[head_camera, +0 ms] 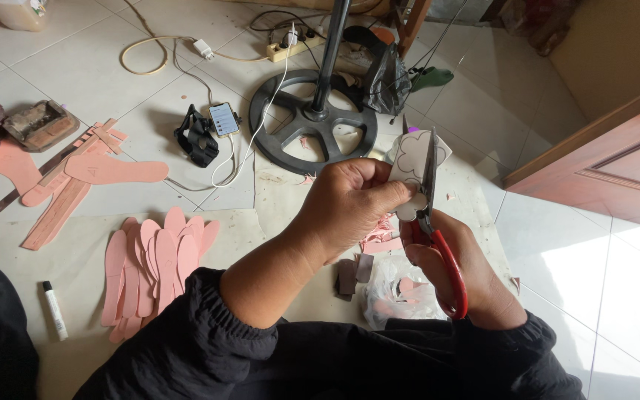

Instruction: The person sits on the floor and uses red-handled scissors to cut cloud-shaped pieces from a white foam sheet. They trim the edges of the shapes and place the finished pieces on the floor among other cutouts.

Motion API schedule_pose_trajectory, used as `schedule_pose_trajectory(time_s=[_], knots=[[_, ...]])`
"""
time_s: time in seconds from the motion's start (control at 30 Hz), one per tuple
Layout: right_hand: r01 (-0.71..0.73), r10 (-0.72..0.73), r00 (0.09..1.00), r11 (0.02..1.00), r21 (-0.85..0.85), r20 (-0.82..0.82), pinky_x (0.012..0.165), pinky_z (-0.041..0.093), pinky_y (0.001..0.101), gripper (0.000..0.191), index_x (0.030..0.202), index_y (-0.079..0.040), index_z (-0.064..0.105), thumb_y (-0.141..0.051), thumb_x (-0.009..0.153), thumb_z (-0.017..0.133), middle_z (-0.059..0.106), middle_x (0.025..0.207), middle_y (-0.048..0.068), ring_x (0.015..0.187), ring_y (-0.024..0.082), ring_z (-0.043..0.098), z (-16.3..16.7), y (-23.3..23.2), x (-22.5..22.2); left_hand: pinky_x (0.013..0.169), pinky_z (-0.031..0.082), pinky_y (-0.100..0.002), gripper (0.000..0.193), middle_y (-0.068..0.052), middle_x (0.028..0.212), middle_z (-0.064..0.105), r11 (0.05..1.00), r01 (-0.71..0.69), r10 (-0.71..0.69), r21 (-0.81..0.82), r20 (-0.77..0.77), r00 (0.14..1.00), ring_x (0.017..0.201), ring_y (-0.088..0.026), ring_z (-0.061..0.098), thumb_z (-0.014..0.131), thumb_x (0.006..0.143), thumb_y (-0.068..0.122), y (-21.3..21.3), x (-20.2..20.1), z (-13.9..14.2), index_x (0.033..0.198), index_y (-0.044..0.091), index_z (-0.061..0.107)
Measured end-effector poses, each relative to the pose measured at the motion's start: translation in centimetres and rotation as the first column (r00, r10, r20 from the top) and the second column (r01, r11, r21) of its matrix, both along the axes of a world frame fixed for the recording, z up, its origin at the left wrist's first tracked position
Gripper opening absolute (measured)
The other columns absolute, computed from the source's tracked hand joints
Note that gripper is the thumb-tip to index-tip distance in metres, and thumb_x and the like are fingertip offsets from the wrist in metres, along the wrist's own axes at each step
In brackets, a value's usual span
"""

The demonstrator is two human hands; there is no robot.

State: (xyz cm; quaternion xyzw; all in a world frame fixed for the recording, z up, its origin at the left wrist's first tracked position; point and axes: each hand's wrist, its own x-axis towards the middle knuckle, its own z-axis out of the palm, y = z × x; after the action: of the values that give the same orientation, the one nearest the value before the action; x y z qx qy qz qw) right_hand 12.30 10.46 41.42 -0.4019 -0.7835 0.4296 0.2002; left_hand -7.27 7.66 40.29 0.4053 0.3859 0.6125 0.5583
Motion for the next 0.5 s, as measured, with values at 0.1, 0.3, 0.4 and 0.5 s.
schedule_pose_trajectory(time_s=[0.1,0.3,0.4,0.5], knots=[[0.021,-0.021,1.000,1.000,-0.009,0.019,0.055,0.044,0.0299,0.016,0.083,-0.004,0.060,-0.018,0.077,0.063,0.055,0.067,0.002,0.061,0.013,0.050,0.0,-0.1,0.0,0.062,0.052,-0.021,0.017,-0.001,0.078,0.071,1.000,-0.016,0.016,0.020,-0.025,1.000,0.069,-0.005,0.061,0.073,0.088,0.015,0.0,0.0,0.2,0.092,-0.001,0.076],[0.022,-0.023,0.998,1.000,0.022,0.058,0.055,0.045,0.0309,0.018,0.084,-0.003,0.061,-0.019,0.078,0.065,0.056,0.067,0.003,0.061,0.013,0.050,0.5,0.0,0.3,0.057,0.051,-0.023,0.018,-0.002,0.073,0.069,0.999,-0.029,0.028,-0.013,-0.094,0.995,0.063,-0.006,0.060,0.073,0.085,0.016,0.0,-0.5,0.4,0.087,-0.002,0.075],[-0.013,0.008,0.995,0.999,0.052,0.103,0.058,0.047,0.0311,0.019,0.085,-0.002,0.060,-0.019,0.078,0.065,0.057,0.070,0.004,0.065,0.014,0.051,1.0,-0.1,0.3,0.056,0.050,-0.022,0.019,-0.001,0.072,0.069,0.999,-0.028,0.025,-0.024,-0.125,0.992,0.062,-0.006,0.059,0.073,0.084,0.017,0.0,-0.7,0.5,0.086,-0.002,0.075],[-0.033,0.030,0.994,0.999,0.024,0.107,0.063,0.050,0.0311,0.020,0.088,-0.002,0.060,-0.019,0.079,0.065,0.059,0.074,0.005,0.069,0.014,0.055,1.4,-0.4,0.3,0.056,0.051,-0.023,0.019,-0.002,0.072,0.069,0.999,0.000,-0.005,-0.046,-0.107,0.994,0.062,-0.006,0.060,0.072,0.083,0.017,0.0,-0.9,0.5,0.086,-0.002,0.075]])
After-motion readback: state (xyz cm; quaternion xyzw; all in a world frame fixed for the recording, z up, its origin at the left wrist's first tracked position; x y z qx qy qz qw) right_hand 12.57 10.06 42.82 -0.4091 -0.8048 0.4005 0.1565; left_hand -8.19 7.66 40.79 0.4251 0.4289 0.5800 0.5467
